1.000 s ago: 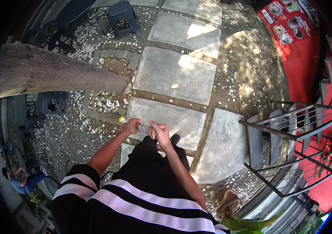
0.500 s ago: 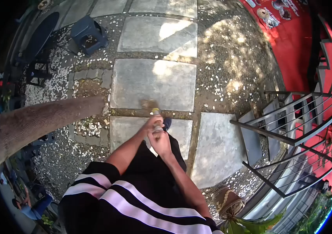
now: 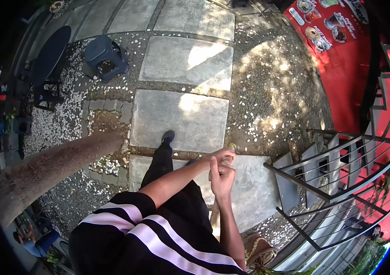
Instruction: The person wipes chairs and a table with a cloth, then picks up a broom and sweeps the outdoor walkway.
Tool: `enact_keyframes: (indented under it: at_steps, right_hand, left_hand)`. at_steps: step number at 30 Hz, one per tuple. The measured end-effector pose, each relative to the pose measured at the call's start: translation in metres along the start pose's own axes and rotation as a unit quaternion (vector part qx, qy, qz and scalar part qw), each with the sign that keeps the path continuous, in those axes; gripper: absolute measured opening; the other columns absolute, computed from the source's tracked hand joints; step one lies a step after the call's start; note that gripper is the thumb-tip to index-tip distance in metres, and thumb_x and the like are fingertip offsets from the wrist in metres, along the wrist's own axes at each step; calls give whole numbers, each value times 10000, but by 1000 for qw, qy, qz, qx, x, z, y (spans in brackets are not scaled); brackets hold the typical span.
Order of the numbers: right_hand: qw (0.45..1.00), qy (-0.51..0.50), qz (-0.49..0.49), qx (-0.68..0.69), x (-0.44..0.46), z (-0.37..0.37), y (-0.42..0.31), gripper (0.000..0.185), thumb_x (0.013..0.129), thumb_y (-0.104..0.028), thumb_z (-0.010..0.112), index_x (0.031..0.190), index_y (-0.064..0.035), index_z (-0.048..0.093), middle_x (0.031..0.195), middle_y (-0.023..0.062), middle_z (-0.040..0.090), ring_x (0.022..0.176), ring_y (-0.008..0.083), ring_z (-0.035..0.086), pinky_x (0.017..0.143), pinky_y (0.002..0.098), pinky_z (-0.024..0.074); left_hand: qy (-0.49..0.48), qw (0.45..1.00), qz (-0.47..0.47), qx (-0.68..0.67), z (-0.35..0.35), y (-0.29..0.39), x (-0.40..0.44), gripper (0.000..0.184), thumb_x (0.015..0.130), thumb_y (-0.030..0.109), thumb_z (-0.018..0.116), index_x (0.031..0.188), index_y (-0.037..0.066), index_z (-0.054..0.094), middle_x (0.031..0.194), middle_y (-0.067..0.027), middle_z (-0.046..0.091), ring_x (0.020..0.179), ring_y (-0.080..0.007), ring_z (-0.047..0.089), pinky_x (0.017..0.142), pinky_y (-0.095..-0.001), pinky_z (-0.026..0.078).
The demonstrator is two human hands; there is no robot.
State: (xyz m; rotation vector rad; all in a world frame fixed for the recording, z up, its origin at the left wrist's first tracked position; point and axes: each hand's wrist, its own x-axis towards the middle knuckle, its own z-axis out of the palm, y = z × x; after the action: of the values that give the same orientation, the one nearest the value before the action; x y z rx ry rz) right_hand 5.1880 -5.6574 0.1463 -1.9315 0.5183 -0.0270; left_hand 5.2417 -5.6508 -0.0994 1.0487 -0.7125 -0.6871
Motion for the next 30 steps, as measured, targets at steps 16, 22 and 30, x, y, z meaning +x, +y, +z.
enact_keyframes:
  at_steps: [16, 22, 30]
  right_hand:
    - [863, -336, 133, 352, 230, 346, -89, 616, 1007, -227, 606, 430, -40, 497, 461, 91, 526, 488, 198, 539, 608, 360, 464]
    - [978, -204, 4, 44, 306, 275, -83, 583, 993, -253, 652, 484, 11, 548, 443, 99, 520, 397, 167, 479, 462, 376, 391]
    - [970, -48, -77, -226, 434, 96, -200, 599, 994, -343, 672, 562, 66, 607, 452, 155, 514, 369, 172, 413, 458, 381, 364]
  left_hand:
    - [278, 760, -384, 444, -463, 174, -244, 147, 698, 60, 697, 842, 76, 720, 846, -205, 701, 824, -409, 688, 716, -444, 532]
    - [272, 946, -93, 151, -462, 3, -56, 140, 760, 98, 697, 718, 56, 570, 732, -90, 563, 715, -196, 552, 649, -381, 434]
    - [54, 949, 15, -310, -274, 51, 297, 255, 964, 266, 637, 976, 11, 656, 813, 0, 607, 731, -110, 565, 664, -283, 479]
